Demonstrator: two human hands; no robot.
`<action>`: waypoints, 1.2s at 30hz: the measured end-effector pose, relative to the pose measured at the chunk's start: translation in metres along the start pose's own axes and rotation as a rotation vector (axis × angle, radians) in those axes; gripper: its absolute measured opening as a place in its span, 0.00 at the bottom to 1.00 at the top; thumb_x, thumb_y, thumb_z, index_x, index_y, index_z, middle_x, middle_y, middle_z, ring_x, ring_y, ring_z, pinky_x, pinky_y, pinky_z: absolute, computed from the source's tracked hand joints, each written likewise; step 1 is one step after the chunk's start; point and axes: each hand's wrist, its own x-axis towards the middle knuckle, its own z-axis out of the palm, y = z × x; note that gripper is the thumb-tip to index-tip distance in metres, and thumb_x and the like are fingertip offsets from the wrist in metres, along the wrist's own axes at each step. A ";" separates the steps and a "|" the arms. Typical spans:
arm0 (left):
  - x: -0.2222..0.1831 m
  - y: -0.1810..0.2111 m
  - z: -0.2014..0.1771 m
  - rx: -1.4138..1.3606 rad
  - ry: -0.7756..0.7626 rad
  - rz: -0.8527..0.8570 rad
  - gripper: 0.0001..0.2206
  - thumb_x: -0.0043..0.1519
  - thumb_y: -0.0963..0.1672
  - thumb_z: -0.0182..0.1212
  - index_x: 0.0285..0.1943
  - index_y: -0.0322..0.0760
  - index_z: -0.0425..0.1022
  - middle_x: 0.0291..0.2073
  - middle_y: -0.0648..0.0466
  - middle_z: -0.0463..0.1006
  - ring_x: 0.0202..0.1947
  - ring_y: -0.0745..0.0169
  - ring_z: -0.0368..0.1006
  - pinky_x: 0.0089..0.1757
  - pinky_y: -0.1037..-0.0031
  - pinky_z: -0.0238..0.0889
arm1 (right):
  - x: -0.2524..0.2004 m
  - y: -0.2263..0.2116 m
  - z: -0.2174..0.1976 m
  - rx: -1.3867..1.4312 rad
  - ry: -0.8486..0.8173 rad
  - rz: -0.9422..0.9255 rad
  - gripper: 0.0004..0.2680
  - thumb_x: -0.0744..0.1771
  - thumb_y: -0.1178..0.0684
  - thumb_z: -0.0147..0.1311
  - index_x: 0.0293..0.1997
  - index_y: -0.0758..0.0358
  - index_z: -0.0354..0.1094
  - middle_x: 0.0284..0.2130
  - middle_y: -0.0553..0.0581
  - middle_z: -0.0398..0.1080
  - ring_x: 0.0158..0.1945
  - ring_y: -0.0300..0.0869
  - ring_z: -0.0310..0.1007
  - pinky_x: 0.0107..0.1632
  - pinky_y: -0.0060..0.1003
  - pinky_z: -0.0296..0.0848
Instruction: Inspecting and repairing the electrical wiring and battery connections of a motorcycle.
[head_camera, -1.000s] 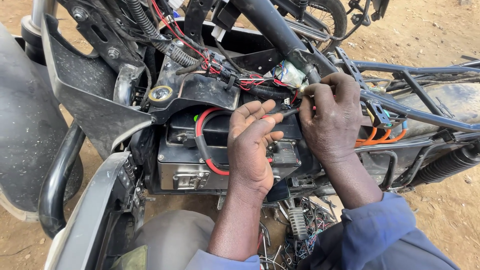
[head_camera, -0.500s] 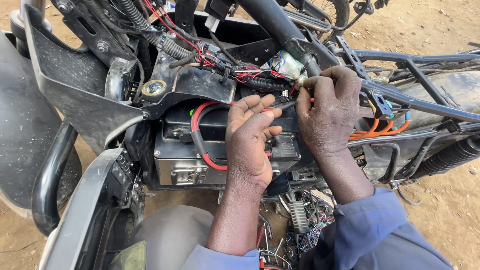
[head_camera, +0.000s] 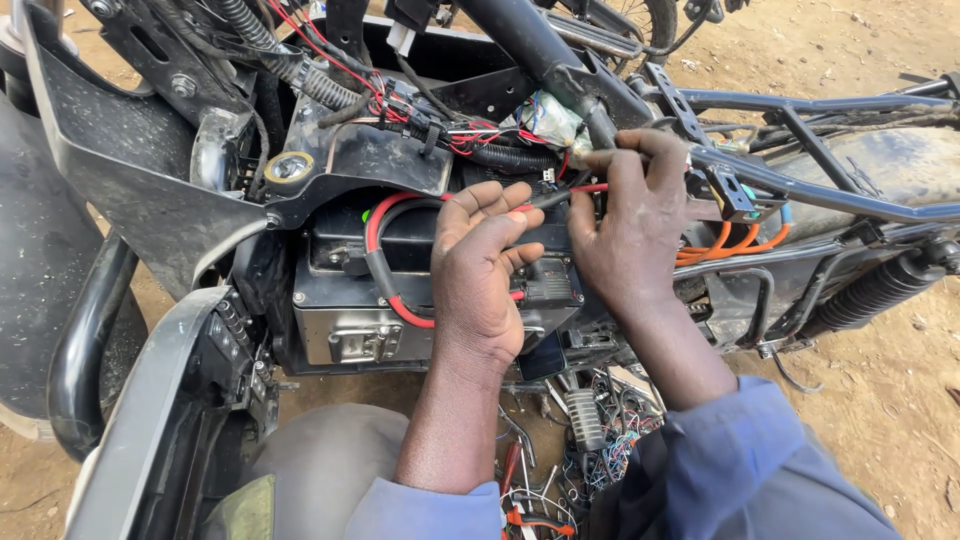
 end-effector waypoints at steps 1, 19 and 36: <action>-0.002 0.001 0.000 0.002 -0.002 -0.005 0.21 0.53 0.37 0.58 0.58 0.29 0.66 0.51 0.39 0.76 0.48 0.50 0.76 0.39 0.70 0.66 | -0.004 -0.009 -0.008 -0.003 -0.001 0.005 0.13 0.60 0.62 0.65 0.46 0.60 0.69 0.54 0.58 0.58 0.54 0.59 0.70 0.56 0.58 0.72; -0.046 -0.092 -0.026 1.817 -0.755 -0.459 0.14 0.54 0.47 0.54 0.35 0.37 0.84 0.30 0.41 0.83 0.40 0.39 0.82 0.39 0.51 0.74 | -0.147 0.069 -0.015 0.088 -0.683 0.685 0.03 0.62 0.51 0.61 0.34 0.43 0.79 0.29 0.50 0.72 0.42 0.49 0.78 0.50 0.47 0.74; -0.024 -0.252 -0.137 1.008 0.303 -0.717 0.49 0.38 0.61 0.83 0.63 0.25 0.74 0.60 0.34 0.76 0.61 0.29 0.71 0.55 0.39 0.65 | -0.133 0.063 0.016 0.210 -0.856 0.484 0.29 0.64 0.71 0.44 0.78 0.66 0.44 0.61 0.78 0.62 0.66 0.67 0.60 0.68 0.58 0.65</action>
